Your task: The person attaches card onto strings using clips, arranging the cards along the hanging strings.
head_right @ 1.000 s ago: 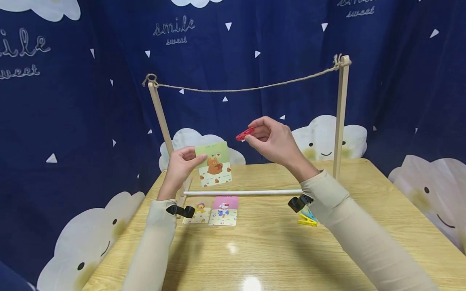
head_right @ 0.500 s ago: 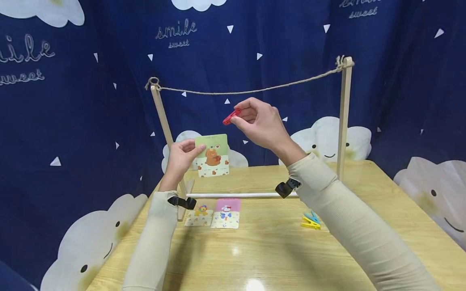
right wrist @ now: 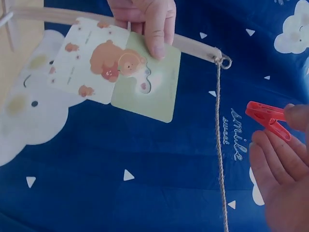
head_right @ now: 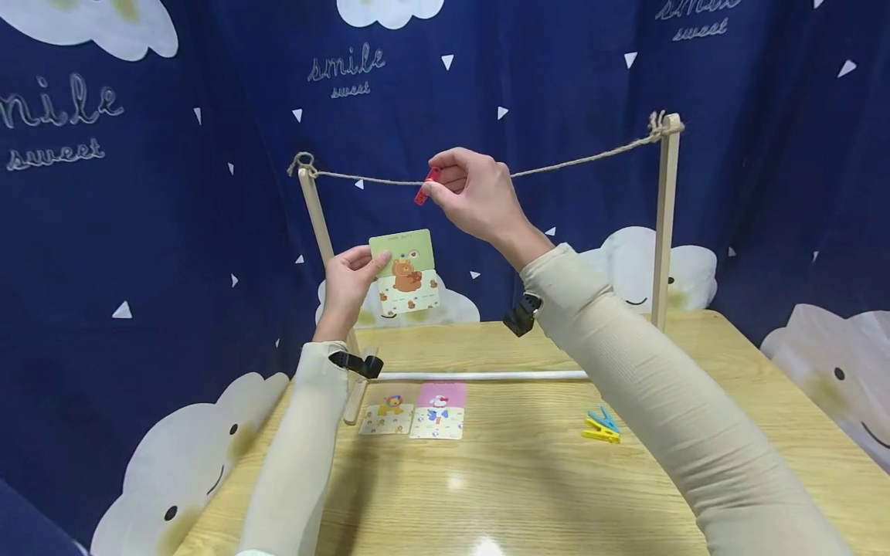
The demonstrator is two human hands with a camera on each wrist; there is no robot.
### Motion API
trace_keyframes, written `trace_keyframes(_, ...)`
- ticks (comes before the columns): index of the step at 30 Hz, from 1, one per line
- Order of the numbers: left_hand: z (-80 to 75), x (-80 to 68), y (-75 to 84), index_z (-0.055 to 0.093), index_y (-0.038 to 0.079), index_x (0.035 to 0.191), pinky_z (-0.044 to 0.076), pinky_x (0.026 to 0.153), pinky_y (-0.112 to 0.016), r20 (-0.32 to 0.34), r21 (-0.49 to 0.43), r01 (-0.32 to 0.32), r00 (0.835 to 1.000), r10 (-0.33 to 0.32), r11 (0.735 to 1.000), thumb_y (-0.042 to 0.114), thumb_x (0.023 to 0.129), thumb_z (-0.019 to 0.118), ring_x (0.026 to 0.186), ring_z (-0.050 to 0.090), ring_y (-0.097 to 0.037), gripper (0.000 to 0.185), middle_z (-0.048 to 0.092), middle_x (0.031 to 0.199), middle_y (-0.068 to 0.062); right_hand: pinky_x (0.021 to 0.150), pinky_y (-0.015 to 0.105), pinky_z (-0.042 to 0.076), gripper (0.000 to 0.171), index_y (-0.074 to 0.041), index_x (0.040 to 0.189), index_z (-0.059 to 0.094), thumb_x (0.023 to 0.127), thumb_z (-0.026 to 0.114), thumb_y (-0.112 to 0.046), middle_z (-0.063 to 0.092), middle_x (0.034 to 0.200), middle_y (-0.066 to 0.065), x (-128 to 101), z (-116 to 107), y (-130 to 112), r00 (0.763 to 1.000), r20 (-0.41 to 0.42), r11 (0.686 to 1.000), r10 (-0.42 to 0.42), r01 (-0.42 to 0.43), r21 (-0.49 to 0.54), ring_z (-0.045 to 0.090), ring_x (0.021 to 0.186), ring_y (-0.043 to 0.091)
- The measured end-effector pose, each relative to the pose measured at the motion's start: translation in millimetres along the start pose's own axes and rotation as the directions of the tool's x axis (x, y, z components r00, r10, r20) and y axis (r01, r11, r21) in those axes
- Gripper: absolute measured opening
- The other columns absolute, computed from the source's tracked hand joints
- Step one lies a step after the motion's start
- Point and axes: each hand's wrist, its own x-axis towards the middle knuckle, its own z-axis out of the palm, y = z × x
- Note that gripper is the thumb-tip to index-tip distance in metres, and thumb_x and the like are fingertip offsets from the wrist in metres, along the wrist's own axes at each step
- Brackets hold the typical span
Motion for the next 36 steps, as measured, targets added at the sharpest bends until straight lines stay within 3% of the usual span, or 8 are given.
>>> trace_keyframes(9,-2.9,17.6,6.3,0.077,0.005,0.115,0.05,0.077,-0.025,-0.026,0.009,0.027,0.999,-0.026,1.0,0.036,0.094,0.078,0.09,0.065,-0.012,0.037,0.076,0.105,-0.011,0.09,0.027,0.057,0.032,-0.008,0.124,0.067,0.097,0.074,-0.024,0.075,0.11,0.003,29.0,18.6,-0.4,1.0,0.019,0.998,0.008,-0.007,-0.069,0.071,0.095,0.011)
trace_keyframes(23,-10.5,41.5,8.0,0.074,-0.002,0.114,0.048,0.071,-0.023,-0.084,-0.098,0.012,0.996,-0.02,0.995,0.025,0.097,0.075,0.081,0.061,-0.009,0.032,0.07,0.09,0.004,0.094,0.024,0.055,0.031,-0.007,0.128,0.065,0.102,0.068,-0.024,0.072,0.117,0.006,63.7,45.4,-2.7,0.997,0.02,0.988,0.072,-0.069,-0.14,0.067,0.1,0.014)
trace_keyframes(36,-8.3,50.9,9.1,0.074,0.0,0.117,0.049,0.07,-0.023,-0.085,-0.091,0.01,0.996,-0.018,0.996,0.029,0.098,0.074,0.079,0.063,-0.011,0.034,0.072,0.093,-0.002,0.087,0.026,0.056,0.024,-0.009,0.121,0.07,0.101,0.069,-0.021,0.074,0.113,0.006,81.4,59.4,0.8,0.994,0.016,0.985,0.108,-0.105,-0.139,0.067,0.096,0.014)
